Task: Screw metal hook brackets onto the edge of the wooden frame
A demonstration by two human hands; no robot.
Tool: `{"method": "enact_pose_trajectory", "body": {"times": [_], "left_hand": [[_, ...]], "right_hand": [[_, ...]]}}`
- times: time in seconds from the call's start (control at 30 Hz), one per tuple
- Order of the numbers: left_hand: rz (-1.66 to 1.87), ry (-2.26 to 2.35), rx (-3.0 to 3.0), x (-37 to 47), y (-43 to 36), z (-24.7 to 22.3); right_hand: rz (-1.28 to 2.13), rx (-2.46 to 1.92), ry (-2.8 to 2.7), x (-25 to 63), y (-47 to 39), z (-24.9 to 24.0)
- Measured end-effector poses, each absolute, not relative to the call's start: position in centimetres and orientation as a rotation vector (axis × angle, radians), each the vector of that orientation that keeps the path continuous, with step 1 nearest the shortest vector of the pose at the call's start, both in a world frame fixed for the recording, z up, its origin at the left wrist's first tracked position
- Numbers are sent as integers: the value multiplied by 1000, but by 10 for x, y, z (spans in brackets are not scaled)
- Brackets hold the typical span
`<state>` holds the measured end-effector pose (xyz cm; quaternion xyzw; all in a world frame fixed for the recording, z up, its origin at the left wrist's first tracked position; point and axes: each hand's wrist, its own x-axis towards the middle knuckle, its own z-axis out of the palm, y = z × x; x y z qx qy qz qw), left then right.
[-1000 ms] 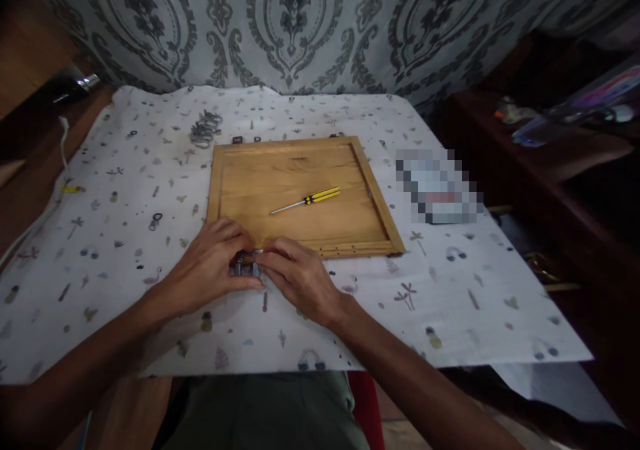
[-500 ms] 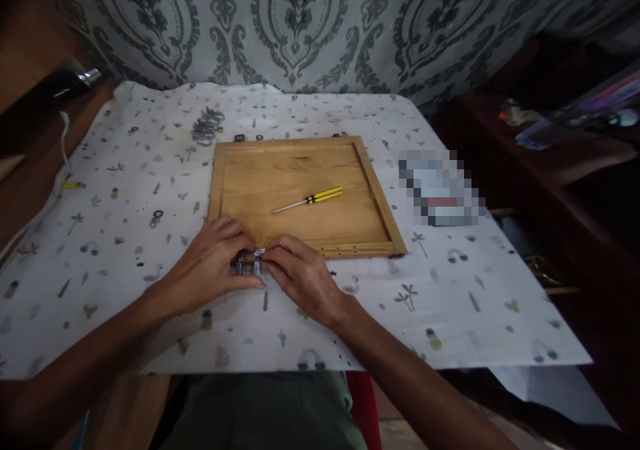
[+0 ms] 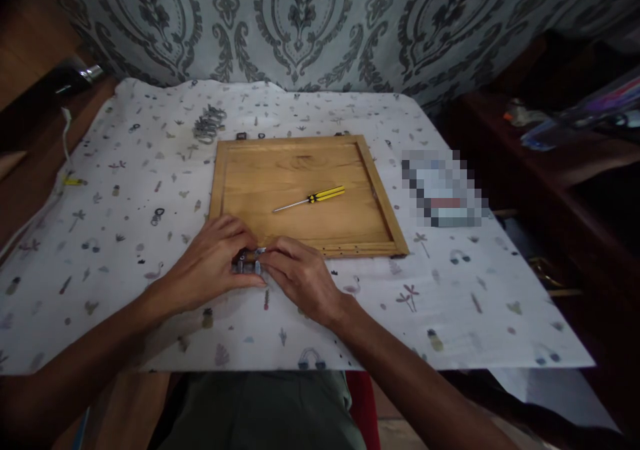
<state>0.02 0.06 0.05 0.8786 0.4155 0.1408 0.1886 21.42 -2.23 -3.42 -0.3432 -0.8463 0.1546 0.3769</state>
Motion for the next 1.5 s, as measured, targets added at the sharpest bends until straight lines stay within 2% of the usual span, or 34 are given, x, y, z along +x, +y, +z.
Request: {"method": "enact_pose_trajectory", "body": {"times": [0.9,1.5], "left_hand": [[393,1145,2461,0,1,3],[393,1162,2468,0,1,2]], "right_hand": [[528,-869,-2039,216,-19,-35],[446,-894,-2089,214,-18,-37]]}}
